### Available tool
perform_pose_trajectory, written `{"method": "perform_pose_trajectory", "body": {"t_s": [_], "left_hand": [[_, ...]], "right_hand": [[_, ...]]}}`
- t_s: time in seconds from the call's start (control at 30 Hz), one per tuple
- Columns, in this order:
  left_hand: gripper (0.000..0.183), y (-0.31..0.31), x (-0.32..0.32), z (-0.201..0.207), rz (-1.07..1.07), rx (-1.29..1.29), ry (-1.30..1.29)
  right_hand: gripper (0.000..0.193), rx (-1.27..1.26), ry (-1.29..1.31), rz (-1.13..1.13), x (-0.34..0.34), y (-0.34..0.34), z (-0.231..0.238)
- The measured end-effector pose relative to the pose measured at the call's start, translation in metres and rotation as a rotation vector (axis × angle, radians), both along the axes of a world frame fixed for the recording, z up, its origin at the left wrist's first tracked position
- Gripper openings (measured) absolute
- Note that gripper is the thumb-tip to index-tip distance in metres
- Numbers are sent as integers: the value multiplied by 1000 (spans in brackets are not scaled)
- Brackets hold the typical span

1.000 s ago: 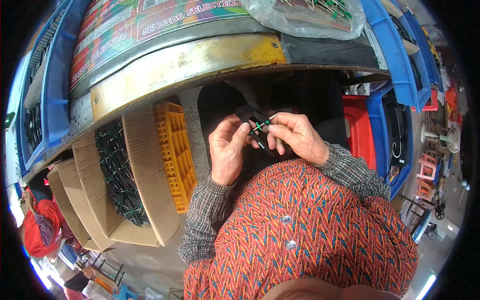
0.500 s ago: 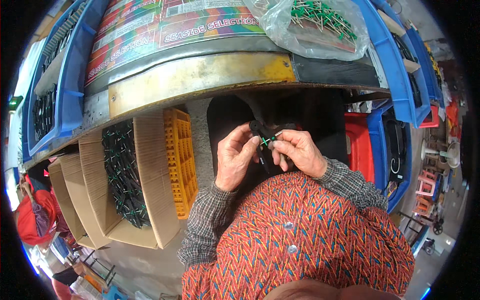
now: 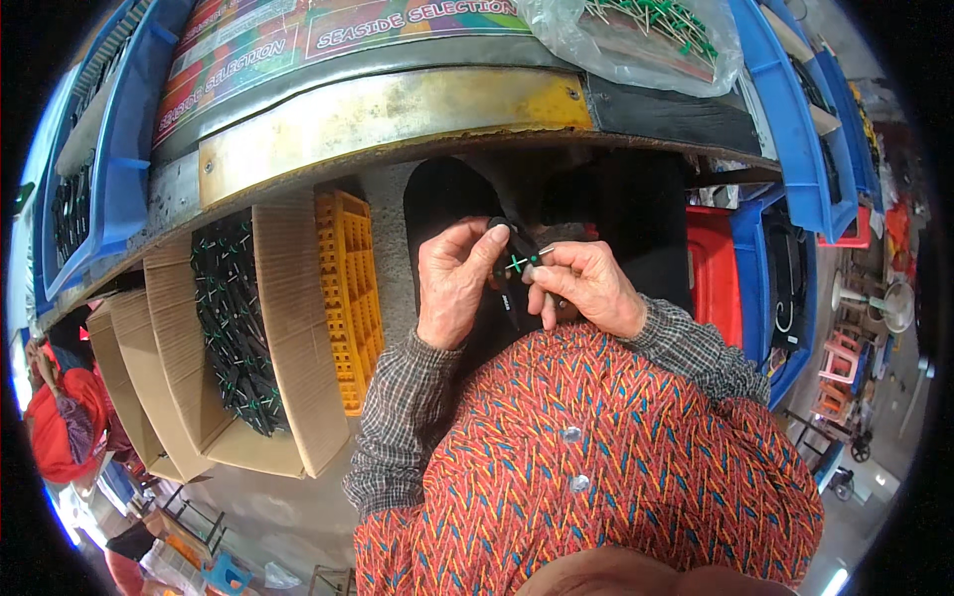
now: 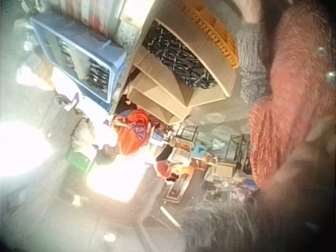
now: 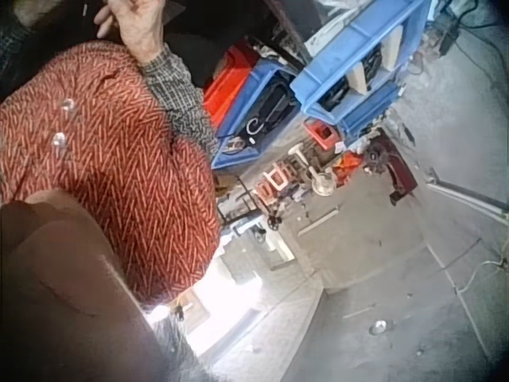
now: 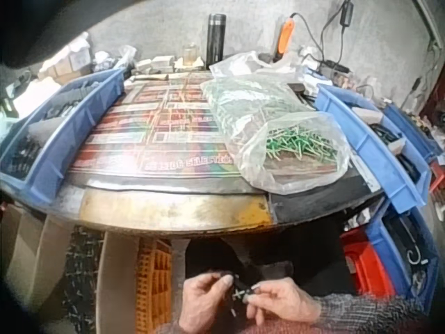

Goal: The person assembles small electronic components by hand, inserting green wired sensors into black plastic housings.

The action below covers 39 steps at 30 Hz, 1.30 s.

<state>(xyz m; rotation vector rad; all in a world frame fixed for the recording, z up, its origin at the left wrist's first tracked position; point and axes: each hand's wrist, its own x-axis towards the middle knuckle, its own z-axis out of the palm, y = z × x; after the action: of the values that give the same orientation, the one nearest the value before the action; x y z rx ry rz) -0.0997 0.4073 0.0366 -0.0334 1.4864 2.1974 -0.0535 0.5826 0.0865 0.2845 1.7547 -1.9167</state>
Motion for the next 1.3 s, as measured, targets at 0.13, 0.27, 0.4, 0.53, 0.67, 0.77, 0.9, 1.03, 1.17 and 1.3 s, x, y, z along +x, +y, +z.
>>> {"method": "perform_pose_trajectory", "body": {"t_s": [0.13, 0.27, 0.4, 0.53, 0.67, 0.77, 0.9, 1.03, 1.17, 1.3], "left_hand": [[19, 1, 1, 2, 7, 35, -29], [19, 2, 0, 4, -6, 62, -40], [19, 4, 2, 5, -14, 40, -53], [19, 4, 2, 1, -39, 26, -43], [19, 7, 4, -1, -5, 29, -77], [19, 6, 3, 0, 6, 45, -69], [19, 6, 3, 0, -5, 31, -59], [20, 8, 5, 1, 1, 40, -35], [20, 8, 5, -1, 2, 20, -42], [20, 7, 5, 3, -10, 24, -69]], "right_hand": [[21, 73, -11, 47, -5, 4, -1], [22, 215, 144, 31, -13, 9, -11], [21, 269, 222, 60, -16, 6, -13], [21, 284, 124, 73, -15, 1, -8], [22, 189, 307, -31, -12, -5, -20], [21, 169, 37, -6, -14, -4, -6], [20, 273, 65, 198, -18, 9, -12], [20, 262, 174, 100, -14, -1, -14], [24, 191, 145, 15, -14, -4, -11], [17, 287, 69, 165, -18, 6, -11]]}}
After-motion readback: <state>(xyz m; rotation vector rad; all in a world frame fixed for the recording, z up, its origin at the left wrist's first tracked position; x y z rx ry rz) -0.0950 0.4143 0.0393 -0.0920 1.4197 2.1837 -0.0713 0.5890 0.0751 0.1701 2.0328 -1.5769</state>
